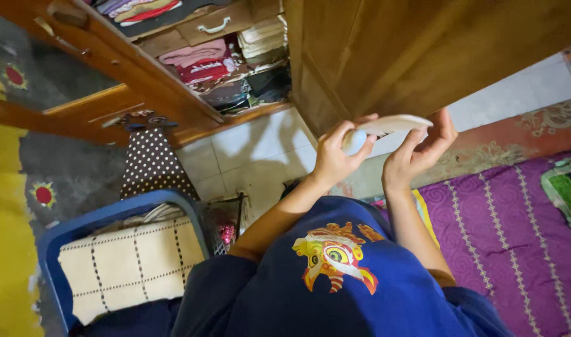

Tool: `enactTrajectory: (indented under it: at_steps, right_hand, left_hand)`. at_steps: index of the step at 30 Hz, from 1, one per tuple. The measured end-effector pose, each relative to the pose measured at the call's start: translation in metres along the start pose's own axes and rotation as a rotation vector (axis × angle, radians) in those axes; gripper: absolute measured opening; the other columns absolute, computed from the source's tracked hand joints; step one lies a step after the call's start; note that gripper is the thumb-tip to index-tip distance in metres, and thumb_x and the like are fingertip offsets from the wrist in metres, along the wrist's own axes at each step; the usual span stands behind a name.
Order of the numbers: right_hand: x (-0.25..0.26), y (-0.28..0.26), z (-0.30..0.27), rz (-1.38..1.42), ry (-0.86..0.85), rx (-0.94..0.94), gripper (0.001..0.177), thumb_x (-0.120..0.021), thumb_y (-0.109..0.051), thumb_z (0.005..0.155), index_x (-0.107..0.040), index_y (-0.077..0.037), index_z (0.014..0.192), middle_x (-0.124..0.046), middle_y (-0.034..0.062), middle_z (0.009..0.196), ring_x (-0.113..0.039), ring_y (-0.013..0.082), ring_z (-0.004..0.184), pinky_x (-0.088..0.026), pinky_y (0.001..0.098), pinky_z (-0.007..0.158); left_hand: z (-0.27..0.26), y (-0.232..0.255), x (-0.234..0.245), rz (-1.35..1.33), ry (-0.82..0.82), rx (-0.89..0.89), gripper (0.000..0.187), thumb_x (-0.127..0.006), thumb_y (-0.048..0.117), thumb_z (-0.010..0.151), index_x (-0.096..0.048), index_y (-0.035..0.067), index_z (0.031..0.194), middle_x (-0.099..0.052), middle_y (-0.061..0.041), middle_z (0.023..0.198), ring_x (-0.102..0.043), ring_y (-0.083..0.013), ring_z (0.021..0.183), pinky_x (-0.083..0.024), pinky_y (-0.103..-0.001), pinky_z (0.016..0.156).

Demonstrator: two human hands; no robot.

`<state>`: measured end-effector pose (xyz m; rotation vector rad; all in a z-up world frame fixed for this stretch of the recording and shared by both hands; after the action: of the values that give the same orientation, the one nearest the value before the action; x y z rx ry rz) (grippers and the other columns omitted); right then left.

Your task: The person packs a white tote bag with personal items. They open a wardrobe drawer, select a compact mirror, a small bottle, and a hairbrush, then place them into the bag on a nearby table.

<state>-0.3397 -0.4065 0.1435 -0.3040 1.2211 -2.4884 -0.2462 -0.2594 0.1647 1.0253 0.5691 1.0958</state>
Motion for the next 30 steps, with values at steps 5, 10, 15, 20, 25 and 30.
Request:
enactTrajectory:
  at_steps: [5,10,15,20,25,30]
  right_hand:
    - [-0.001,-0.001,-0.012,-0.028,-0.011,-0.009,0.021,-0.057,-0.009,0.115,-0.060,0.001,0.133,-0.058,0.0101,0.119,-0.059,0.0183,0.107,-0.050,0.0300,0.093]
    - [-0.012,0.002,-0.029,0.128,-0.090,-0.093,0.014,-0.058,-0.009,0.114,-0.063,0.003,0.120,-0.058,0.0068,0.103,-0.053,0.0130,0.088,-0.044,0.0251,0.079]
    - [-0.036,-0.010,-0.053,0.299,-0.268,-0.218,0.018,-0.059,-0.011,0.109,-0.060,0.004,0.120,-0.067,0.0082,0.105,-0.065,0.0127,0.090,-0.055,0.0268,0.083]
    - [-0.067,-0.041,-0.063,0.359,-0.582,-0.188,0.020,-0.061,-0.008,0.108,-0.065,0.005,0.123,-0.072,0.0137,0.112,-0.070,0.0169,0.102,-0.057,0.0301,0.092]
    - [-0.104,-0.071,-0.063,0.548,-0.919,-0.208,0.032,-0.056,0.000,0.101,-0.063,0.003,0.131,-0.071,0.0158,0.129,-0.070,0.0210,0.115,-0.057,0.0330,0.100]
    - [-0.133,-0.093,-0.064,0.449,-1.054,-0.079,0.039,-0.063,-0.002,0.093,-0.065,0.001,0.132,-0.067,0.0157,0.135,-0.066,0.0260,0.125,-0.055,0.0372,0.102]
  left_hand:
    - [-0.010,0.019,0.010,0.029,-0.063,-0.131,0.019,-0.079,0.007,0.089,-0.065,0.006,0.103,-0.067,-0.012,0.139,-0.076,-0.0256,0.105,-0.059,-0.031,0.094]
    - [-0.024,0.021,0.035,0.181,0.012,-0.210,0.026,-0.080,0.006,0.085,-0.066,0.005,0.107,-0.068,-0.012,0.136,-0.074,-0.0271,0.110,-0.055,-0.041,0.104]
    - [-0.047,0.018,0.062,0.212,0.169,-0.208,0.031,-0.077,0.005,0.079,-0.068,0.004,0.108,-0.070,-0.017,0.126,-0.072,-0.0328,0.109,-0.057,-0.041,0.099]
    - [-0.056,0.015,0.095,0.276,0.377,-0.228,0.033,-0.081,0.004,0.078,-0.068,0.003,0.108,-0.072,-0.019,0.119,-0.072,-0.0337,0.103,-0.058,-0.040,0.094]
    - [-0.065,0.019,0.129,0.324,0.543,-0.167,0.036,-0.083,0.002,0.080,-0.061,0.005,0.107,-0.072,-0.019,0.120,-0.073,-0.0294,0.100,-0.058,-0.037,0.091]
    - [-0.077,0.026,0.148,0.581,0.706,-0.170,0.036,-0.083,0.001,0.075,-0.065,0.004,0.106,-0.065,-0.015,0.109,-0.066,-0.0305,0.103,-0.055,-0.038,0.092]
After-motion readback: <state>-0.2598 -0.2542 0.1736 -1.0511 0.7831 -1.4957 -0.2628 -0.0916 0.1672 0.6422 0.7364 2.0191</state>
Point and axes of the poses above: each hand's wrist, its own z-axis towards the middle knuckle, its own x-axis out of the back of the hand, y = z × x, the point moved 6 cm from there along z, towards the middle knuckle
